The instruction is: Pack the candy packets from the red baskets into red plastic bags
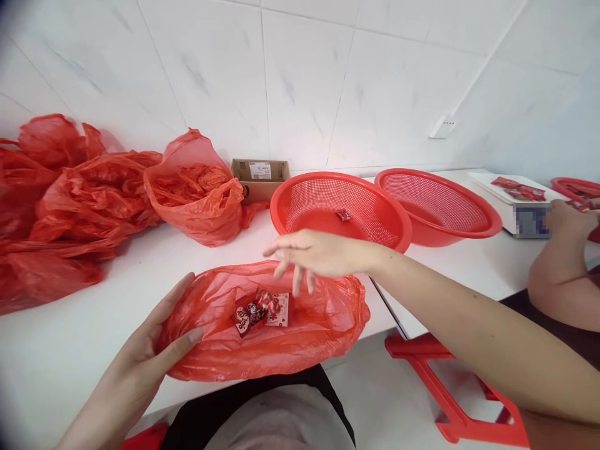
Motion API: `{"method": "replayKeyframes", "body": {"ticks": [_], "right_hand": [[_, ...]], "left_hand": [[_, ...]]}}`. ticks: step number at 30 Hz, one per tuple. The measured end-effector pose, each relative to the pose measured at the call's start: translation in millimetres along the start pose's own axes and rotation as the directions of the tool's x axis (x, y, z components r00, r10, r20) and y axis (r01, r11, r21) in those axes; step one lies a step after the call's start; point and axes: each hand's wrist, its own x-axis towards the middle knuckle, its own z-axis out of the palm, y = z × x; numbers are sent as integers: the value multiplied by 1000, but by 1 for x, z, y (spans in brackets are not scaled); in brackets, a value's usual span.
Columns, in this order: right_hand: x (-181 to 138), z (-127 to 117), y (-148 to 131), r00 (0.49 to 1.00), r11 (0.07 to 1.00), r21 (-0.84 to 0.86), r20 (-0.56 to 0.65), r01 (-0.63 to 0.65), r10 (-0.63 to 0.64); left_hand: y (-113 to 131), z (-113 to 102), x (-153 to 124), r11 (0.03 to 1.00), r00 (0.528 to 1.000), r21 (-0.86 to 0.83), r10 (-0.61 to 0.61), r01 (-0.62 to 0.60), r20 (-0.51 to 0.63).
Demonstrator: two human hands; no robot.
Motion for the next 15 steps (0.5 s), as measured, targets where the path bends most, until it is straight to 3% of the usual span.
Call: {"method": "replayKeyframes", "body": {"ticks": [3,5,6,8,10,12,15], "right_hand": [[0,-22,6,942,970,-242,-322,15,-95],[0,-45,20,880,873,-466,-464,-146,-101],[0,-57,30,868,783,-556,-495,-280,-41],[0,-75,53,846,567,-649,-499,-508,187],[2,-86,77,791,429,-667,-470,-609,392],[4,-91,95,755,398,-656,-451,-642,475],[7,-95,108,753,413,-645,-433,-643,496]], "left_hand": [[0,-1,-2,1000,1000,2,10,-10,2],[0,-2,-2,999,1000,22,23,-23,7],[-1,-2,-2,999,1000,29,28,-28,10],[-2,-2,-3,999,999,30,31,-32,18],[-2,-2,-3,999,999,16,28,-29,23],[-2,-2,-4,1000,999,-2,23,-23,22],[-2,-2,-4,1000,1000,-20,17,-17,20]]}}
